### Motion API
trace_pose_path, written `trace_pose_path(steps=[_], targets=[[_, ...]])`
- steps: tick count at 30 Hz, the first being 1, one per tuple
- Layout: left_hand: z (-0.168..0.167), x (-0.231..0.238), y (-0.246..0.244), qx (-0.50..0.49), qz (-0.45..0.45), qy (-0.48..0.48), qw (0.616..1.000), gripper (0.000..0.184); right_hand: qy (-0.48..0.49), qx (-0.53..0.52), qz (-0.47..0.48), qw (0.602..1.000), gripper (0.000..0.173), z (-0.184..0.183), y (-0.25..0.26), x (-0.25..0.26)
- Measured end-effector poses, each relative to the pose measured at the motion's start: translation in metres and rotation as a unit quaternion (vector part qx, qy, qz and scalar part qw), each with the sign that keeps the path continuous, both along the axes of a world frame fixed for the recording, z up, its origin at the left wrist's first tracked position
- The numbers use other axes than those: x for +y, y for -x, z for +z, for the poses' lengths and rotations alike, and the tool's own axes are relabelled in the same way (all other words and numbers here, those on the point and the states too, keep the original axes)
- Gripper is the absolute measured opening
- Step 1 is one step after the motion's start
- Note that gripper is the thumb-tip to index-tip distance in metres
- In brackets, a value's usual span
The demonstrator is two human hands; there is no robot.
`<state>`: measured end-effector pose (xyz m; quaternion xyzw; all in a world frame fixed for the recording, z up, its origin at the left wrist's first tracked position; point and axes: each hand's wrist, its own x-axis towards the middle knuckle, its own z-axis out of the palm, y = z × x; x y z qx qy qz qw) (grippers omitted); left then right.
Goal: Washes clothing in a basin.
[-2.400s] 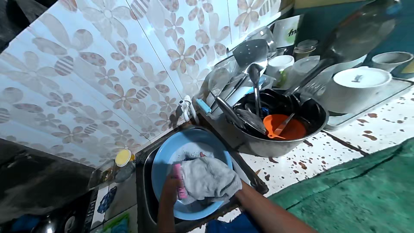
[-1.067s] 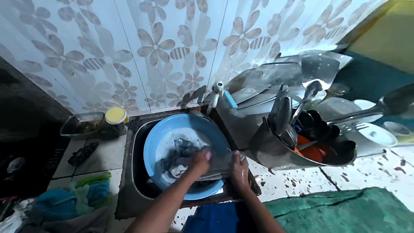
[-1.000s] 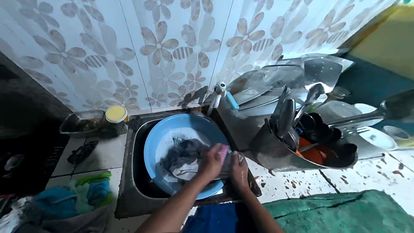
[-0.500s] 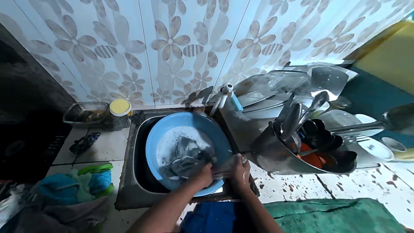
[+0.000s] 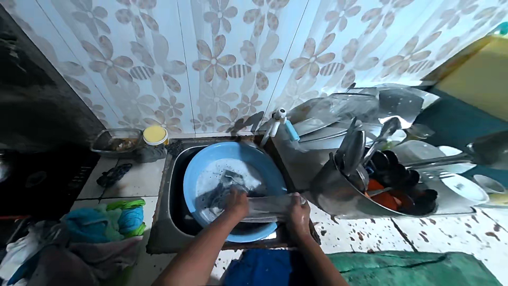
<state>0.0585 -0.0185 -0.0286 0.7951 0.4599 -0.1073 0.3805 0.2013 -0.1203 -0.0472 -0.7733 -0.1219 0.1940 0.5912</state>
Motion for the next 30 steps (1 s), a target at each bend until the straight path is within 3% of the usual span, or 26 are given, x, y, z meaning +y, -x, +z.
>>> trace_pose_path(steps=[2, 4, 5, 8, 12, 14, 16, 19, 20, 22, 24, 26, 28, 30], targets=[[0.021, -0.016, -0.021, -0.149, 0.079, 0.037, 0.985, 0.047, 0.004, -0.033, 0.031, 0.999, 0.038, -0.002, -0.002, 0.000], [0.012, -0.036, -0.033, -0.310, 0.070, 0.075, 0.945, 0.046, -0.013, -0.044, 0.048, 0.998, 0.038, -0.004, -0.002, -0.001], [0.000, -0.040, -0.029, -0.311, 0.021, 0.075, 0.947, 0.047, -0.022, -0.031, 0.044, 0.998, 0.038, -0.004, -0.001, -0.002], [-0.040, -0.004, 0.017, -0.114, -0.069, -0.033, 0.990, 0.043, -0.021, 0.022, 0.006, 1.000, 0.037, 0.002, -0.002, -0.004], [-0.024, 0.044, 0.040, 0.015, 0.015, -0.103, 0.994, 0.051, -0.014, 0.030, 0.005, 0.999, 0.035, 0.004, 0.000, -0.003], [-0.005, 0.045, 0.025, 0.009, 0.083, -0.091, 0.992, 0.046, -0.011, 0.027, 0.007, 1.000, 0.037, 0.003, -0.002, -0.002], [0.014, 0.024, -0.002, -0.096, 0.116, -0.047, 0.987, 0.044, -0.008, 0.011, 0.014, 1.000, 0.038, 0.000, -0.003, -0.003], [0.015, -0.026, -0.039, -0.290, 0.051, 0.041, 0.955, 0.046, -0.021, -0.013, 0.022, 0.999, 0.038, -0.006, -0.004, -0.003], [0.004, -0.035, -0.036, -0.281, -0.002, 0.043, 0.959, 0.046, -0.024, -0.007, 0.017, 1.000, 0.039, -0.006, -0.005, -0.005], [-0.021, -0.024, -0.003, -0.151, -0.065, -0.022, 0.986, 0.046, -0.016, 0.016, -0.003, 1.000, 0.040, -0.001, -0.004, -0.007], [-0.028, 0.011, 0.032, -0.003, -0.063, -0.073, 0.995, 0.049, -0.007, 0.019, -0.003, 1.000, 0.038, 0.002, -0.003, -0.005], [-0.012, 0.040, 0.040, 0.080, -0.029, -0.077, 0.993, 0.044, -0.003, 0.009, 0.017, 1.000, 0.036, 0.001, -0.003, -0.003], [0.008, 0.044, 0.027, 0.062, 0.006, -0.047, 0.997, 0.037, 0.005, -0.005, 0.040, 0.999, 0.037, 0.000, -0.003, -0.004], [0.027, 0.026, -0.001, -0.074, 0.032, -0.009, 0.997, 0.037, 0.002, -0.026, 0.054, 0.998, 0.036, 0.000, -0.005, -0.003]])
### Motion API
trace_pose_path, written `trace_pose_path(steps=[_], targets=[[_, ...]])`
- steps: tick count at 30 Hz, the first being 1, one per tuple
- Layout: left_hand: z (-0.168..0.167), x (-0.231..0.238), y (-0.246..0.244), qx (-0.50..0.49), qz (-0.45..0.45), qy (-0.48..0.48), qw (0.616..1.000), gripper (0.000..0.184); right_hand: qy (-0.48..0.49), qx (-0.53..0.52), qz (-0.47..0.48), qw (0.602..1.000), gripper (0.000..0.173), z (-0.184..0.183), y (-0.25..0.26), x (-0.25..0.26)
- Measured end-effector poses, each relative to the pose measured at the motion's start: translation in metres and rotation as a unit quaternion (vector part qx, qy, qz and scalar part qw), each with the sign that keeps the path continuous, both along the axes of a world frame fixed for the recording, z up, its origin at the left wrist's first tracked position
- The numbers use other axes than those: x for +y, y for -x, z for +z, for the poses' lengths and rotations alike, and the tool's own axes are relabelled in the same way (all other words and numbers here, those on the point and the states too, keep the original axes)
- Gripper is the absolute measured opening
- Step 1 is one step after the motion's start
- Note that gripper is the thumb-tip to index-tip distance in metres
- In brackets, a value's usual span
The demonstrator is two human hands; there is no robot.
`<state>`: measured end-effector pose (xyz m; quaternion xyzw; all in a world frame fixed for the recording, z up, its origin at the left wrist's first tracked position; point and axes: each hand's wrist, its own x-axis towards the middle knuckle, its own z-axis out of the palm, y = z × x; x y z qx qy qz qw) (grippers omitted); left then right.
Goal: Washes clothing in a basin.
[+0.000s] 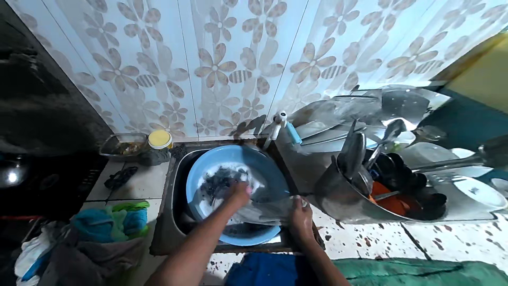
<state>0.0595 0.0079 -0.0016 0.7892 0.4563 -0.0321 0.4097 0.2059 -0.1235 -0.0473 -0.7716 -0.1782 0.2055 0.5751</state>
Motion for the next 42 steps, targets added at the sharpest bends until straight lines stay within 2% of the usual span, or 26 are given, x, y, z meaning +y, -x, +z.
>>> trace_pose_path(steps=[2, 3, 5, 7, 9, 10, 12, 13, 14, 15, 17, 19, 20, 22, 24, 25, 27, 29, 30, 32, 34, 36, 38, 40, 42], targets=[[0.002, -0.033, -0.024, -0.145, -0.023, 0.046, 0.988, 0.040, -0.011, -0.008, 0.008, 1.000, 0.035, -0.002, 0.000, 0.000], [-0.008, -0.045, -0.028, -0.163, -0.059, 0.053, 0.983, 0.041, -0.016, -0.002, 0.003, 1.000, 0.034, -0.003, 0.000, 0.000], [-0.032, -0.053, -0.009, -0.051, -0.133, 0.014, 0.990, 0.041, -0.012, 0.025, -0.020, 0.999, 0.035, 0.000, 0.002, -0.003], [-0.046, -0.036, 0.009, 0.082, -0.167, -0.019, 0.982, 0.043, -0.007, 0.027, -0.026, 0.999, 0.033, 0.003, 0.003, 0.000], [-0.030, -0.024, 0.007, 0.142, -0.157, -0.013, 0.977, 0.039, -0.006, 0.028, -0.020, 0.999, 0.033, 0.002, 0.002, -0.001], [-0.019, -0.023, 0.000, 0.121, -0.135, -0.001, 0.983, 0.037, -0.007, 0.027, -0.014, 1.000, 0.033, 0.001, 0.001, -0.001], [0.001, -0.033, -0.021, -0.026, -0.060, 0.050, 0.997, 0.037, -0.018, 0.028, -0.004, 0.999, 0.034, -0.001, -0.001, -0.002], [0.004, -0.042, -0.031, -0.101, -0.028, 0.089, 0.990, 0.039, -0.023, 0.033, -0.003, 0.999, 0.034, -0.002, -0.001, -0.001], [-0.001, -0.053, -0.036, -0.137, -0.020, 0.108, 0.984, 0.040, -0.026, 0.040, -0.007, 0.999, 0.034, -0.002, 0.000, -0.001], [-0.014, -0.060, -0.034, -0.130, -0.039, 0.104, 0.985, 0.042, -0.027, 0.049, -0.014, 0.998, 0.033, -0.001, 0.002, -0.002], [-0.043, -0.060, -0.019, -0.024, -0.105, 0.047, 0.993, 0.039, -0.022, 0.053, -0.024, 0.998, 0.031, 0.002, 0.004, -0.002], [-0.045, -0.051, -0.011, 0.061, -0.133, 0.018, 0.989, 0.038, -0.017, 0.048, -0.027, 0.998, 0.031, 0.005, 0.004, -0.001], [-0.034, -0.048, -0.014, 0.054, -0.115, 0.027, 0.992, 0.038, -0.016, 0.048, -0.027, 0.998, 0.031, 0.006, 0.003, -0.001], [-0.004, -0.049, -0.026, -0.059, -0.038, 0.069, 0.995, 0.037, -0.016, 0.048, -0.020, 0.999, 0.033, 0.007, 0.001, -0.001], [0.003, -0.057, -0.035, -0.118, -0.018, 0.101, 0.988, 0.041, -0.019, 0.049, -0.021, 0.998, 0.034, 0.004, 0.002, -0.002], [-0.008, -0.061, -0.034, -0.104, -0.036, 0.100, 0.989, 0.042, -0.016, 0.050, -0.025, 0.998, 0.033, 0.002, 0.002, -0.003], [-0.036, -0.055, -0.023, -0.012, -0.097, 0.073, 0.993, 0.041, -0.007, 0.049, -0.022, 0.999, 0.033, 0.004, 0.003, -0.001], [-0.047, -0.045, -0.018, 0.047, -0.122, 0.060, 0.990, 0.039, 0.006, 0.047, -0.019, 0.999, 0.034, 0.006, 0.002, -0.001], [-0.039, -0.042, -0.020, 0.037, -0.108, 0.064, 0.991, 0.039, 0.008, 0.048, -0.017, 0.999, 0.035, 0.007, 0.000, -0.001], [-0.009, -0.045, -0.028, -0.056, -0.043, 0.090, 0.993, 0.037, 0.004, 0.046, -0.015, 0.999, 0.035, 0.007, 0.001, -0.001], [-0.002, -0.055, -0.034, -0.106, -0.023, 0.116, 0.987, 0.040, 0.001, 0.053, -0.014, 0.999, 0.035, 0.004, 0.002, -0.002], [-0.023, -0.060, -0.028, -0.064, -0.054, 0.108, 0.991, 0.040, 0.003, 0.054, -0.011, 0.998, 0.034, 0.002, 0.002, -0.002], [-0.043, -0.053, -0.020, 0.017, -0.088, 0.090, 0.992, 0.038, 0.008, 0.044, -0.012, 0.999, 0.032, 0.002, 0.001, 0.000], [-0.031, -0.047, -0.023, 0.023, -0.082, 0.086, 0.993, 0.037, 0.002, 0.043, -0.016, 0.999, 0.033, 0.002, 0.000, 0.000], [-0.004, -0.048, -0.032, -0.067, -0.030, 0.106, 0.992, 0.038, -0.012, 0.048, -0.020, 0.999, 0.033, 0.002, 0.001, 0.000]])
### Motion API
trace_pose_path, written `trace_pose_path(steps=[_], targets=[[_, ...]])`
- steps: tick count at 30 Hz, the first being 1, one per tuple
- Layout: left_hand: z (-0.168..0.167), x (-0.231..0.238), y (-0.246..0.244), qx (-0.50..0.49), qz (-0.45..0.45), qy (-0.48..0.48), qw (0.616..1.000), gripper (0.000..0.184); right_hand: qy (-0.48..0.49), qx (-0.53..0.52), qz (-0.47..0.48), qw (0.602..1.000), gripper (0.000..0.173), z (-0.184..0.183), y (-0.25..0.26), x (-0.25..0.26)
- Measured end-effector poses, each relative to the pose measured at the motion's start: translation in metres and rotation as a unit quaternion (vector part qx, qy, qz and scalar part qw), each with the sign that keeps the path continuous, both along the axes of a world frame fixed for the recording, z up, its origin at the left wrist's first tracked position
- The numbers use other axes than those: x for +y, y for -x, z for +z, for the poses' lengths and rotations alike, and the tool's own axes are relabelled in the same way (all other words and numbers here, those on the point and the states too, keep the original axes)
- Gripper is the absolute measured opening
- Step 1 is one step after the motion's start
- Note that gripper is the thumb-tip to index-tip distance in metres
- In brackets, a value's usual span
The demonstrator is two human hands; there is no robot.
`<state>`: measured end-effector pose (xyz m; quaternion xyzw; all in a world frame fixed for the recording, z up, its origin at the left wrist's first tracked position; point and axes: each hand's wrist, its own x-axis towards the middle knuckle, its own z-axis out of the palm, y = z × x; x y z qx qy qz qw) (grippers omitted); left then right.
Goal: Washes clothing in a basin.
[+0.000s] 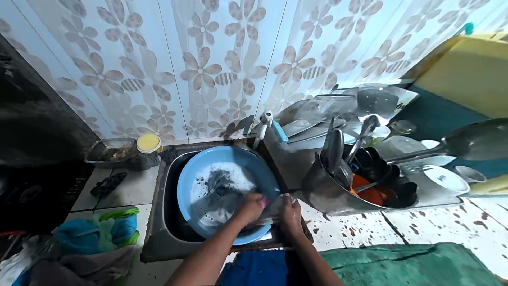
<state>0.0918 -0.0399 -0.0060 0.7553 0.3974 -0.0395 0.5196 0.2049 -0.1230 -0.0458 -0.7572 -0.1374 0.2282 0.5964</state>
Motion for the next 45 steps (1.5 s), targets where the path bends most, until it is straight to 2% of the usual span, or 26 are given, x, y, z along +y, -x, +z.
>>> trace_pose_path(steps=[2, 6, 8, 10, 12, 15, 17, 18, 20, 22, 24, 26, 29, 31, 32, 34, 36, 37, 39, 41, 43, 45], targets=[[-0.002, -0.009, -0.007, -0.031, 0.020, 0.032, 0.999, 0.041, -0.001, 0.005, 0.000, 1.000, 0.033, -0.001, 0.001, -0.003], [-0.048, -0.002, 0.010, 0.067, -0.047, -0.026, 0.996, 0.037, 0.017, -0.003, 0.009, 1.000, 0.032, 0.003, 0.000, -0.001], [-0.028, 0.004, 0.005, 0.038, -0.029, -0.016, 0.999, 0.038, 0.009, 0.002, 0.004, 1.000, 0.033, 0.004, -0.001, 0.000], [-0.004, -0.001, -0.004, -0.050, 0.039, 0.022, 0.998, 0.039, 0.001, 0.008, 0.007, 1.000, 0.033, 0.003, 0.000, 0.000], [-0.011, -0.014, -0.006, -0.067, 0.053, 0.029, 0.996, 0.042, -0.001, 0.009, 0.006, 1.000, 0.033, 0.000, 0.001, -0.002], [-0.044, -0.014, 0.013, 0.054, -0.037, -0.037, 0.997, 0.040, 0.022, -0.005, 0.022, 0.999, 0.033, 0.001, 0.000, -0.002], [-0.038, -0.006, 0.013, 0.107, -0.064, -0.053, 0.991, 0.040, 0.028, -0.011, 0.022, 0.999, 0.034, 0.002, 0.000, -0.001], [-0.028, -0.005, 0.008, 0.093, -0.045, -0.054, 0.993, 0.040, 0.023, -0.009, 0.017, 1.000, 0.034, 0.001, 0.001, -0.001], [-0.015, -0.011, -0.006, -0.007, 0.029, -0.031, 0.999, 0.042, 0.009, -0.019, 0.016, 1.000, 0.034, -0.002, 0.001, 0.000], [-0.028, -0.020, -0.001, -0.036, 0.012, -0.043, 0.998, 0.042, 0.006, -0.046, 0.033, 0.998, 0.033, -0.004, 0.002, -0.004], [-0.047, -0.011, 0.027, 0.055, -0.069, -0.126, 0.988, 0.037, 0.009, -0.073, 0.051, 0.996, 0.032, 0.000, 0.003, -0.008], [-0.043, 0.019, 0.050, 0.156, -0.090, -0.187, 0.966, 0.043, 0.003, -0.079, 0.052, 0.996, 0.031, 0.002, 0.005, -0.006], [-0.030, 0.056, 0.065, 0.256, -0.017, -0.200, 0.946, 0.039, 0.027, -0.076, 0.060, 0.995, 0.032, 0.001, 0.007, -0.006], [-0.016, 0.061, 0.058, 0.275, 0.032, -0.186, 0.943, 0.039, 0.037, -0.085, 0.065, 0.994, 0.034, 0.001, 0.006, -0.003], [-0.008, 0.054, 0.052, 0.250, 0.047, -0.177, 0.951, 0.041, 0.039, -0.095, 0.069, 0.992, 0.034, 0.002, 0.007, -0.003], [0.004, 0.024, 0.033, 0.107, 0.063, -0.154, 0.980, 0.046, 0.040, -0.130, 0.080, 0.987, 0.033, 0.002, 0.009, -0.003], [-0.001, -0.008, 0.011, -0.032, 0.029, -0.107, 0.993, 0.046, 0.044, -0.144, 0.086, 0.985, 0.033, 0.001, 0.011, -0.003], [-0.010, -0.017, 0.009, -0.049, -0.014, -0.099, 0.994, 0.047, 0.043, -0.132, 0.077, 0.987, 0.034, 0.000, 0.009, -0.004], [-0.035, -0.014, 0.029, 0.020, -0.089, -0.150, 0.984, 0.047, 0.030, -0.083, 0.033, 0.996, 0.037, -0.001, 0.005, -0.008], [-0.045, 0.013, 0.059, 0.127, -0.111, -0.192, 0.967, 0.048, 0.017, -0.051, 0.003, 0.999, 0.036, 0.000, 0.005, -0.007], [-0.041, 0.046, 0.080, 0.210, -0.079, -0.231, 0.947, 0.043, 0.008, -0.042, -0.005, 0.999, 0.034, 0.000, 0.006, -0.005], [-0.028, 0.068, 0.086, 0.250, -0.015, -0.216, 0.944, 0.047, -0.002, -0.041, 0.001, 0.999, 0.033, -0.003, 0.003, -0.005]])
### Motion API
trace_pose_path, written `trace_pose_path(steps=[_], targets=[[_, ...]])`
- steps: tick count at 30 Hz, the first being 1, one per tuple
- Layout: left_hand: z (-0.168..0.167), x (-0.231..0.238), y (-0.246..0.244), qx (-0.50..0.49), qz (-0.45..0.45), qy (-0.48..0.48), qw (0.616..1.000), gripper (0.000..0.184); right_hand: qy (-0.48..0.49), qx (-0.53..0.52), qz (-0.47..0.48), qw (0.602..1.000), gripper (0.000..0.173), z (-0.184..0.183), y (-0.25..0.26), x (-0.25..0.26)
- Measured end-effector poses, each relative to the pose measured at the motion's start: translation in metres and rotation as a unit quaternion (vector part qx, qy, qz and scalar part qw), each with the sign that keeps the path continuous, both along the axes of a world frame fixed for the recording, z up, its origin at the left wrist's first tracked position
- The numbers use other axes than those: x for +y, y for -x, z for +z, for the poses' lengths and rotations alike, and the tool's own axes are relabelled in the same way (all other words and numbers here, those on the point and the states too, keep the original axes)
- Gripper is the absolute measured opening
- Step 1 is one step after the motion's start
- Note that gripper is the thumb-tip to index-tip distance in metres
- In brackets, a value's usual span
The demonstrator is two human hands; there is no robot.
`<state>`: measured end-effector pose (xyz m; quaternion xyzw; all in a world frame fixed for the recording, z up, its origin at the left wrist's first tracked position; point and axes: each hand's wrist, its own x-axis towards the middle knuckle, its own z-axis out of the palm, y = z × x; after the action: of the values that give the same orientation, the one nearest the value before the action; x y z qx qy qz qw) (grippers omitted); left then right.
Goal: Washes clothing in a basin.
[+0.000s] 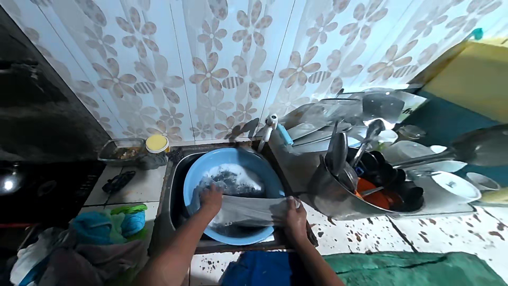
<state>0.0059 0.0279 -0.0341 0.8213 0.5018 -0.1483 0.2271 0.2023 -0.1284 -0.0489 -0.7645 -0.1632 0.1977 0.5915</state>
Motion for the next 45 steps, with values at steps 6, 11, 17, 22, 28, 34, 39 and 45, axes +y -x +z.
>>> trace_pose_path(steps=[6, 11, 17, 22, 28, 34, 39, 45], targets=[[0.066, -0.007, -0.027, -0.204, -0.049, 0.139, 0.968, 0.043, -0.019, 0.034, 0.218, 0.975, 0.048, 0.029, 0.011, 0.013], [0.107, -0.018, -0.035, -0.256, -0.052, 0.116, 0.958, 0.044, -0.074, 0.130, 0.317, 0.937, 0.048, 0.058, 0.021, 0.032], [0.174, -0.009, -0.012, -0.393, 0.060, 0.005, 0.918, 0.036, 0.036, 0.088, 0.491, 0.866, 0.037, 0.052, 0.023, 0.029], [0.179, 0.022, 0.038, -0.426, 0.164, -0.079, 0.886, 0.036, -0.061, 0.123, 0.404, 0.904, 0.017, 0.032, -0.007, 0.014], [0.075, 0.009, 0.009, -0.149, 0.086, 0.064, 0.983, 0.040, -0.070, 0.063, 0.238, 0.967, 0.025, 0.017, -0.011, 0.011], [0.014, -0.081, -0.074, -0.328, -0.011, 0.126, 0.936, 0.048, -0.140, 0.022, 0.071, 0.987, 0.026, -0.004, 0.003, 0.015], [-0.013, -0.048, -0.040, -0.051, -0.053, 0.108, 0.991, 0.045, -0.117, -0.020, 0.065, 0.991, 0.030, -0.001, 0.006, 0.013], [0.032, -0.073, -0.080, -0.387, 0.065, 0.175, 0.903, 0.044, -0.037, -0.044, 0.104, 0.993, 0.030, -0.001, 0.005, 0.019]])
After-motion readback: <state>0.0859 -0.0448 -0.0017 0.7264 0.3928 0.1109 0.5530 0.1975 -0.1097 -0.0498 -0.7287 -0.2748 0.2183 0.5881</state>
